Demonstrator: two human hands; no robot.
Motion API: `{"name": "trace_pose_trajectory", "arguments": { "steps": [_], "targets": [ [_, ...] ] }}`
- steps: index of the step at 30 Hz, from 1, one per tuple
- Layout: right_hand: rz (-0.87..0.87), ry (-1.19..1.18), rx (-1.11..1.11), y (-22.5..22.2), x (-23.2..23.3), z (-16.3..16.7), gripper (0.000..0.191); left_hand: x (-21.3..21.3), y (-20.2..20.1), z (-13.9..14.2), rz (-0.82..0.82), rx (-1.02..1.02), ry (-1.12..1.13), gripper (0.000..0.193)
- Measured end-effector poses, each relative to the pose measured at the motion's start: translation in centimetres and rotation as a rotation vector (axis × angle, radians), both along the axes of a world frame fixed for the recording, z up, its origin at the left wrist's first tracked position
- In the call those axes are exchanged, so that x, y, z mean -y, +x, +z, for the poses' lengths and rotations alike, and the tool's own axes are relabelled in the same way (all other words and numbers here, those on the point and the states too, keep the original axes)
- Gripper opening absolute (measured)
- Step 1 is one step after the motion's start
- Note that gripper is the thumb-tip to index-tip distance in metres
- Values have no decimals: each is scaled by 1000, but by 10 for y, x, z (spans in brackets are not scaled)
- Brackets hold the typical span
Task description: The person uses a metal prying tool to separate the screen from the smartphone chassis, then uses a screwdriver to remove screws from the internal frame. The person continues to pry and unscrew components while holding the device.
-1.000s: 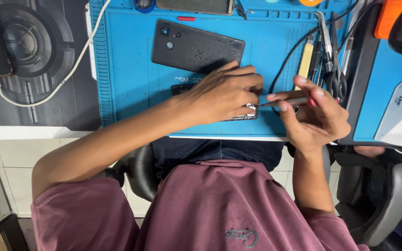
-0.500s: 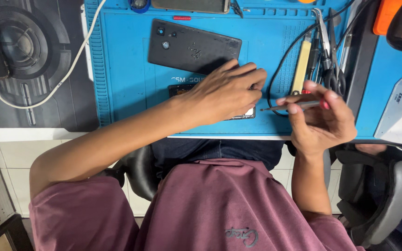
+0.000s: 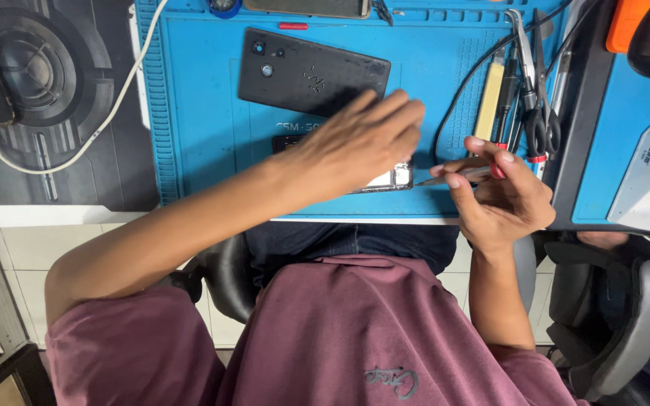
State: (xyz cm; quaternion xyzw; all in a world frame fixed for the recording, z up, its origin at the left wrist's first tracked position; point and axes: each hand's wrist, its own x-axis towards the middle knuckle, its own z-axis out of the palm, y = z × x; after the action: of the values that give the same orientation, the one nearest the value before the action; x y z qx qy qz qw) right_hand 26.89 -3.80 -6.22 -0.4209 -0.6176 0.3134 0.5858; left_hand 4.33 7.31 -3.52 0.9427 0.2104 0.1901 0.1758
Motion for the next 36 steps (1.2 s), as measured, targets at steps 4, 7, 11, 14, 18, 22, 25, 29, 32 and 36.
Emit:
{"name": "trace_pose_trajectory", "arguments": {
  "steps": [4,7,11,14,18,22,25,29,32,36],
  "targets": [
    [-15,13,24,-1,-1,0,62,-14,-17,2,84,-42,-43,13],
    [-21,58,97,-4,-3,5,61,-23,-30,2,160,-71,-75,11],
    [-18,200,259,-12,-7,14,62,-31,-53,2,210,26,-101,11],
    [-6,264,348,-20,-7,25,56,-35,-70,3,237,72,-102,13],
    [63,128,325,-31,3,47,36,-36,-83,4,275,63,-153,13],
    [232,-6,168,-38,8,62,21,-35,-86,5,273,109,-136,9],
    [182,28,169,-40,2,59,15,-32,-90,8,291,132,-152,5],
    [-35,204,201,-41,-4,49,29,-30,-92,14,313,149,-124,3],
    [-65,147,200,-40,3,53,26,-26,-85,16,295,145,-145,4],
    [75,-80,183,-34,7,64,22,-15,-65,12,208,179,-164,4]
  ]
}}
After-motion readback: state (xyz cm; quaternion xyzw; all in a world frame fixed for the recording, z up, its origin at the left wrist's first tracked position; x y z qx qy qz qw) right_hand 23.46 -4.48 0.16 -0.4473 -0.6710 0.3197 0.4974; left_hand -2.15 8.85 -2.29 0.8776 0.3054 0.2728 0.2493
